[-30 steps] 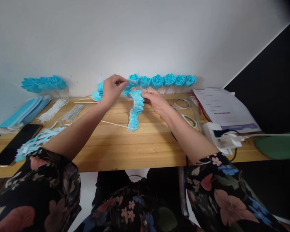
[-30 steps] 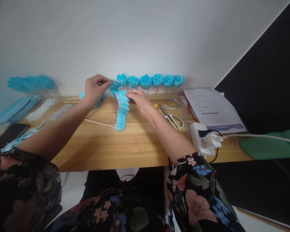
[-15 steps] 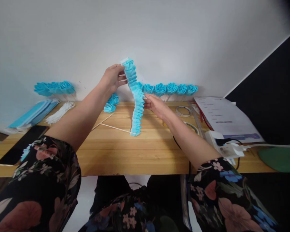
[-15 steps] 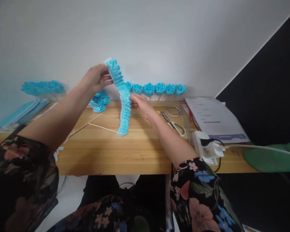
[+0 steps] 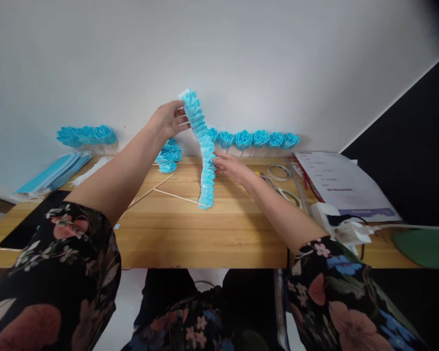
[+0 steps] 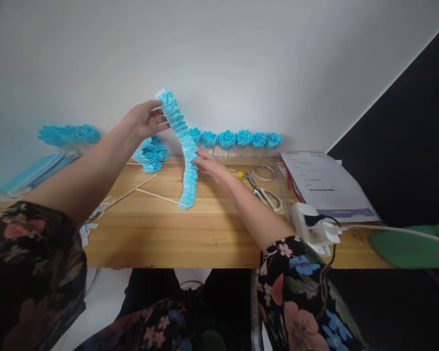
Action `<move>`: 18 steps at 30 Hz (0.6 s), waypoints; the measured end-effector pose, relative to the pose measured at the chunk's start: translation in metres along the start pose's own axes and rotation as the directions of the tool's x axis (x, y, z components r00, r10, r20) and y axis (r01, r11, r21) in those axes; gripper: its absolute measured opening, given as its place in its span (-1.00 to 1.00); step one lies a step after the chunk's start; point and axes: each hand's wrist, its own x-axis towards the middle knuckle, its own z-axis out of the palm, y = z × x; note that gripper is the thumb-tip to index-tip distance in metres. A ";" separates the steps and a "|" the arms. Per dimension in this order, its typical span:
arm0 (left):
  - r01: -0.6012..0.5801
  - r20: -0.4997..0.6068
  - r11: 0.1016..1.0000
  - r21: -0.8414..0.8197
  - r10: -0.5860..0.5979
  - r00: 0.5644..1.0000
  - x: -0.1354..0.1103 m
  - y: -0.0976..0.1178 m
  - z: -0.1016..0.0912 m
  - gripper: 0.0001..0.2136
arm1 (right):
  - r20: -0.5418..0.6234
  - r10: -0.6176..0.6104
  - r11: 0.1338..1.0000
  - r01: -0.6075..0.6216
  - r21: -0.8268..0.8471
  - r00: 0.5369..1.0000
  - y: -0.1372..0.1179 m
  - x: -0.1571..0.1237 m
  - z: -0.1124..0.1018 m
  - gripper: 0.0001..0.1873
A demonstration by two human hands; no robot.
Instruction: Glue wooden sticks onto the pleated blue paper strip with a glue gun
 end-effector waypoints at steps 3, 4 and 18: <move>0.024 -0.041 1.000 -0.006 -0.024 0.999 0.002 -0.005 -0.002 -0.82 | -0.022 0.022 0.998 -0.023 -0.060 1.000 0.006 0.005 0.003 -0.65; 0.030 -0.068 0.999 -0.018 -0.031 0.997 0.002 -0.008 -0.003 -0.83 | -0.029 0.026 0.997 -0.029 -0.077 0.999 0.008 0.007 0.005 -0.69; 0.087 -0.193 0.991 -0.103 -0.106 0.975 0.003 -0.046 0.013 -0.87 | -0.051 0.045 0.974 -0.055 -0.218 0.998 0.025 0.025 0.005 -0.86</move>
